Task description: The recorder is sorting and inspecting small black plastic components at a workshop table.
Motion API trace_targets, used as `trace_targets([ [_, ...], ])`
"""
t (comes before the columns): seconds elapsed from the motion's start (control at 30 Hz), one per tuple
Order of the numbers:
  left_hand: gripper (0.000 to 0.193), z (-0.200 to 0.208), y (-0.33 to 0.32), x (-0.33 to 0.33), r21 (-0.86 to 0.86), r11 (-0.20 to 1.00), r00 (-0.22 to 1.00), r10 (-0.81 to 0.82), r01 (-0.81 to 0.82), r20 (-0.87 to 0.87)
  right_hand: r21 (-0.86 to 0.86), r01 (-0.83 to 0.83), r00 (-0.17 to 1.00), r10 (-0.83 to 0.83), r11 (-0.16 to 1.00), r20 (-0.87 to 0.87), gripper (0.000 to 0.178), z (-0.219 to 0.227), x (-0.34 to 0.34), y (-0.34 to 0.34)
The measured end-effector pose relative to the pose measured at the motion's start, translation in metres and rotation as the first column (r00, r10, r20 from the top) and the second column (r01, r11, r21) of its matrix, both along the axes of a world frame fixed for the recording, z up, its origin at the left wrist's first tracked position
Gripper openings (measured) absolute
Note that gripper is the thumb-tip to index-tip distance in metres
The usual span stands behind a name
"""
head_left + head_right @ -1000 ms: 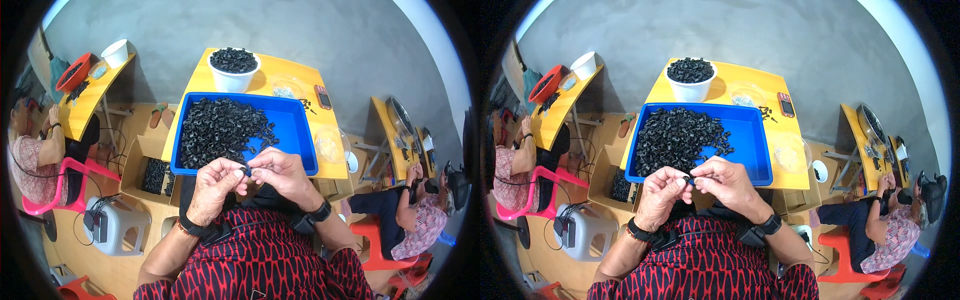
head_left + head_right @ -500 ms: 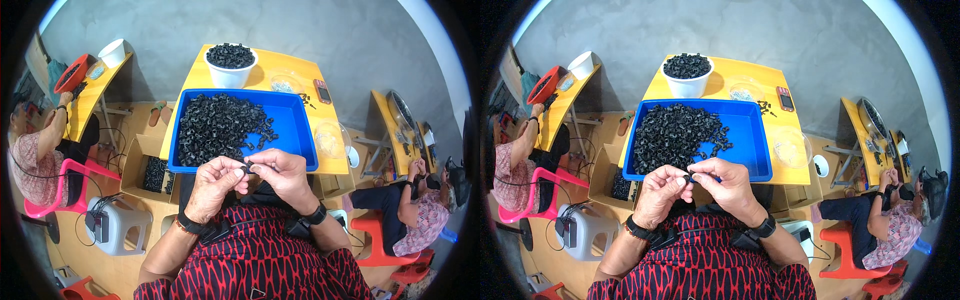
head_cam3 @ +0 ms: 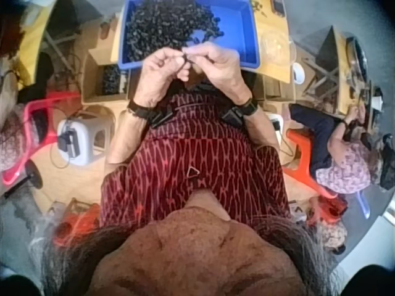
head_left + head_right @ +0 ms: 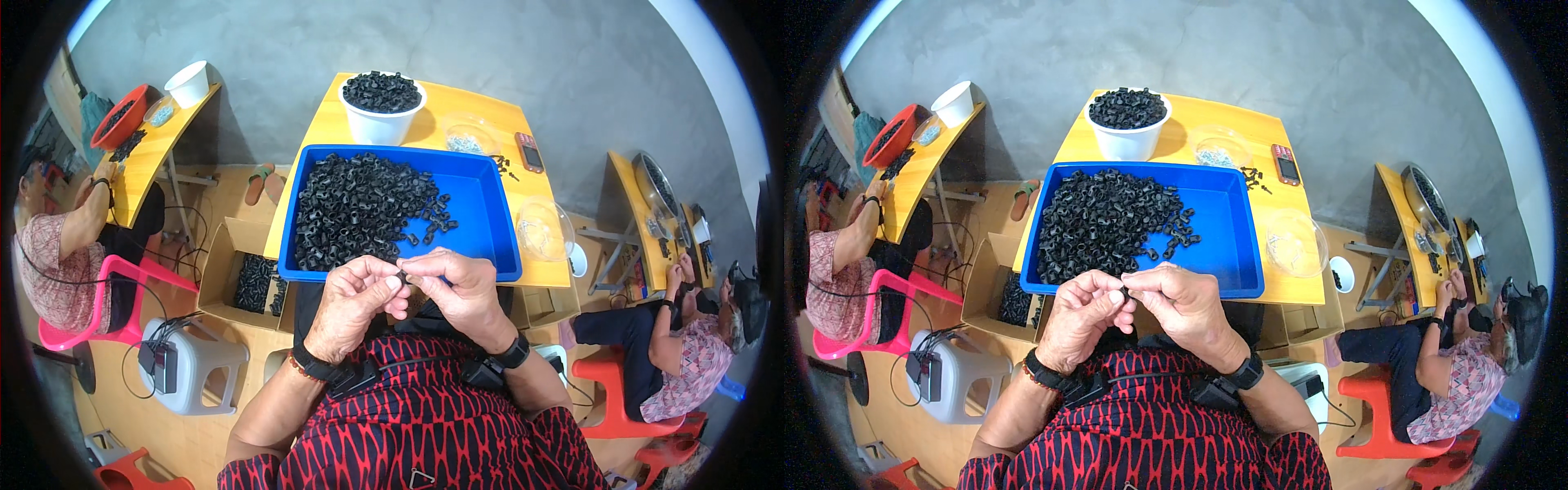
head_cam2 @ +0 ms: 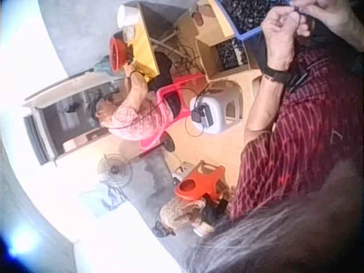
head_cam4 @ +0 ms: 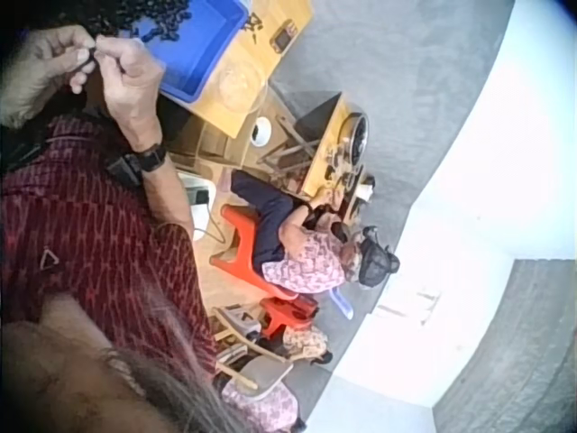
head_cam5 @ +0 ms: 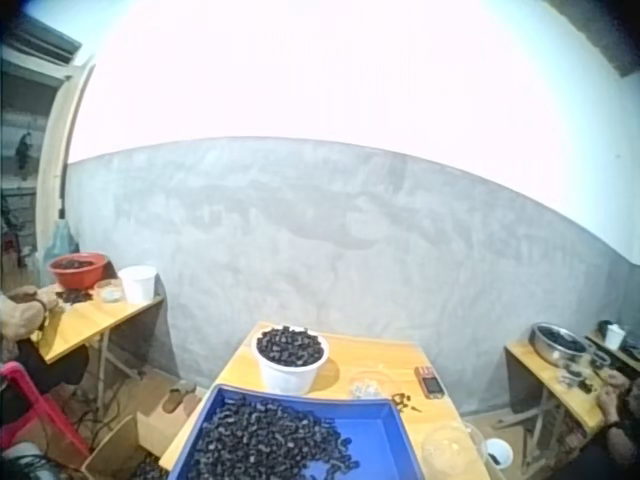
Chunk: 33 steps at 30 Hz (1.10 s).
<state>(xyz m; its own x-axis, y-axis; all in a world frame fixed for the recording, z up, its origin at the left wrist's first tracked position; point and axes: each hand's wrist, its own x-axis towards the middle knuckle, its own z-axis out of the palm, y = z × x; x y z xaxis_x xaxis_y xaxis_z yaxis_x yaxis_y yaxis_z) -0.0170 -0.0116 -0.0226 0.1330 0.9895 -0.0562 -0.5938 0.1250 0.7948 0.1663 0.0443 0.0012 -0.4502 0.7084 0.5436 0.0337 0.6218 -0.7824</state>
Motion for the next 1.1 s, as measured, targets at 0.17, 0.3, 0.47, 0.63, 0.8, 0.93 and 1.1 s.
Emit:
trace_targets([
  [0.17,0.012,-0.001,0.001,0.0,0.027,0.999,0.999,-0.024,0.023,0.03,0.24,0.007,0.995,-0.029,0.971,0.091,0.023,0.006,0.002,0.002],
  [0.3,0.011,0.002,0.0,0.0,0.058,0.998,0.998,-0.01,0.013,-0.058,0.22,-0.002,0.995,-0.02,0.976,0.096,0.026,0.011,0.004,0.0],
  [0.47,0.01,0.006,-0.002,0.003,0.045,0.999,0.995,0.029,-0.024,-0.096,0.302,0.008,0.992,-0.045,0.953,0.116,0.027,0.012,0.003,-0.002],
  [0.63,0.009,0.006,-0.001,0.002,0.016,1.0,0.999,-0.015,0.016,-0.043,0.419,0.016,0.974,-0.109,0.908,0.199,0.028,0.021,0.0,-0.009],
  [0.8,0.008,0.001,0.0,0.0,-0.002,0.999,0.998,-0.039,0.039,0.057,0.29,0.0,0.979,-0.059,0.957,0.193,0.03,0.022,-0.001,-0.011],
  [0.93,0.008,0.004,-0.001,0.0,-0.032,0.999,0.997,-0.007,0.009,0.071,-0.121,-0.005,0.987,0.024,0.993,0.16,0.038,0.021,0.0,-0.016],
  [1.1,0.006,0.001,0.001,0.001,-0.008,1.0,0.998,-0.011,0.011,0.068,0.016,-0.067,0.956,0.06,0.998,0.287,0.041,0.026,-0.005,-0.012],
])
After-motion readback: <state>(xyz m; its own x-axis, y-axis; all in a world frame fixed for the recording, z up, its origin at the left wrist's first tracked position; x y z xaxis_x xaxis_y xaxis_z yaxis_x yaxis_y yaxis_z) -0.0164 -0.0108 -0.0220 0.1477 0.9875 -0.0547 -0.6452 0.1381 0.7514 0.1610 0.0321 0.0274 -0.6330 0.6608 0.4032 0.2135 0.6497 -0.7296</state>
